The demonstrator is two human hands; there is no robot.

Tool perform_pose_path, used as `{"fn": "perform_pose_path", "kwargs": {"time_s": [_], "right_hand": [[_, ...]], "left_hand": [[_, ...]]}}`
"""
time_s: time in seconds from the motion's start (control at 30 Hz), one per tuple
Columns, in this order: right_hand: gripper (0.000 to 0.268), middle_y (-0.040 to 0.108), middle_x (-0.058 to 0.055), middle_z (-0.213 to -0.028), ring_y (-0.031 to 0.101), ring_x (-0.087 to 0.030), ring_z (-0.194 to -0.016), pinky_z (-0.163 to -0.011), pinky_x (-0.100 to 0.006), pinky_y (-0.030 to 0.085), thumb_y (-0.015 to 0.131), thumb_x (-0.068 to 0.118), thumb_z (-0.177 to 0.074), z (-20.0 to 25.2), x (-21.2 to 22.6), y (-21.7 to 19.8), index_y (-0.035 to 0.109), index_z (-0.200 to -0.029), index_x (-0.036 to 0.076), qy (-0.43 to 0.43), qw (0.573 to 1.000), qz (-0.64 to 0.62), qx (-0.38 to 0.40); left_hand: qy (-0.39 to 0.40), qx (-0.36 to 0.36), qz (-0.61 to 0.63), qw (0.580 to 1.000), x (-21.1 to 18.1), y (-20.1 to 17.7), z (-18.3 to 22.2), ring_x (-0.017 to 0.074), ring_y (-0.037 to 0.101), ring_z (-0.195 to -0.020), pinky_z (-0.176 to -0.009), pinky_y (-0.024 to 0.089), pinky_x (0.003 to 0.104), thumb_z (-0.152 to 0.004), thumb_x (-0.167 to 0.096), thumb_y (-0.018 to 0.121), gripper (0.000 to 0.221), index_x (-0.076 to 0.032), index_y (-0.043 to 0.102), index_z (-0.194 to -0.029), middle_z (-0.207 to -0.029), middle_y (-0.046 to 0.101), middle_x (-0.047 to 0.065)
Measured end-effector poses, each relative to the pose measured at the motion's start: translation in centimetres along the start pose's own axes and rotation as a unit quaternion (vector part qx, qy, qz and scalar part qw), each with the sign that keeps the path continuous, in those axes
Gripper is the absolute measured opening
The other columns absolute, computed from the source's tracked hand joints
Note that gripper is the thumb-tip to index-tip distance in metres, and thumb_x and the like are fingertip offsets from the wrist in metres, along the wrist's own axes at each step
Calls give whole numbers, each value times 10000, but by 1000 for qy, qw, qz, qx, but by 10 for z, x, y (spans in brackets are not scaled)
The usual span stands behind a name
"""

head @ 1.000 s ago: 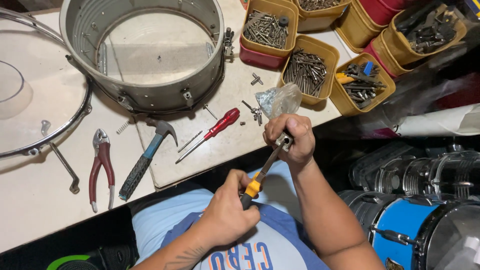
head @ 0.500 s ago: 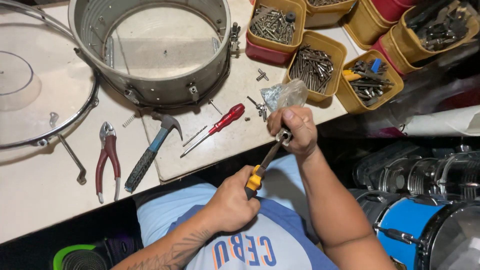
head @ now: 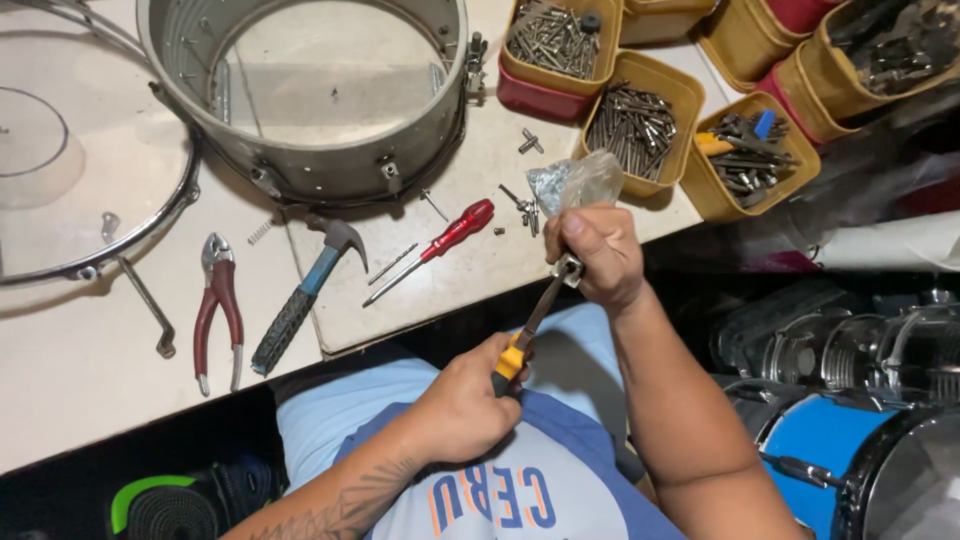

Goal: Repairing and disassembling drum hardware components using hand tools at a workbench

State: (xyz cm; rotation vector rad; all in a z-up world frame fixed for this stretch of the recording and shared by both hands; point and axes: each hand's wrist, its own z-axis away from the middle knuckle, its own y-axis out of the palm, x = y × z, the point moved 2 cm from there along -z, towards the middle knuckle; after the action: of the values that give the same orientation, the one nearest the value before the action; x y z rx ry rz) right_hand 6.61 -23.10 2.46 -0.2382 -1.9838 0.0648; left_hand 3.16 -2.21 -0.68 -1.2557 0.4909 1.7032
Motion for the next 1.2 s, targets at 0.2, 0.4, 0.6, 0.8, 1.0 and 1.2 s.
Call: {"fn": "perform_pose_path", "kwargs": {"time_s": [0.2,0.4,0.6,0.8,1.0,1.2], "right_hand": [[551,545,-113,-576,459,-190,-497,-540,-308,345,462,329,-1055,-1,0,4,598,-645,-13,-4,1000,-20,-3],[534,530,-143,-571,463,-214,-485,-529,-317,352,456,281,-1071,1,-8,10,563,-647,-26,-1,996,-93,-17],[511,519,-166,-570,453,-231,-487,-537,-330,346,471,240,-1068,8,-24,9,580,-657,-43,17,986,-162,-40],[521,507,-165,-545,453,-228,-484,-529,-328,343,475,264,-1063,9,-30,10,574,-645,-32,32,984,-165,-56],[615,603,-117,-718,565,-150,-659,-597,-253,429,327,515,-1045,-2,-51,-10,672,-955,14,163,981,-89,-49],[572,460,-118,-450,462,-162,-367,-360,-235,348,452,362,-1081,4,-96,-10,675,-741,-41,134,979,-89,-127]], "left_hand": [[-10,-9,-6,1000,-6,-3,5,221,615,-765,-731,506,341,-661,-88,537,283,-160,576,-931,-849,670,-3],[-10,-27,6,1000,1,2,5,204,628,-765,-725,508,338,-662,-105,536,291,-171,583,-942,-849,684,-37],[4,-36,7,999,6,6,0,233,629,-768,-732,502,353,-668,-106,535,264,-159,575,-924,-839,686,-7],[-6,-33,10,999,6,4,-1,222,618,-737,-713,504,350,-667,-108,544,262,-173,583,-918,-802,667,-15],[-5,-36,47,998,14,-8,-13,143,604,-687,-688,517,309,-669,-98,558,264,-158,620,-919,-754,667,-57],[5,-33,171,985,25,-11,-27,224,719,-692,-663,585,331,-635,-42,702,176,-69,736,-806,-678,717,93]]}}
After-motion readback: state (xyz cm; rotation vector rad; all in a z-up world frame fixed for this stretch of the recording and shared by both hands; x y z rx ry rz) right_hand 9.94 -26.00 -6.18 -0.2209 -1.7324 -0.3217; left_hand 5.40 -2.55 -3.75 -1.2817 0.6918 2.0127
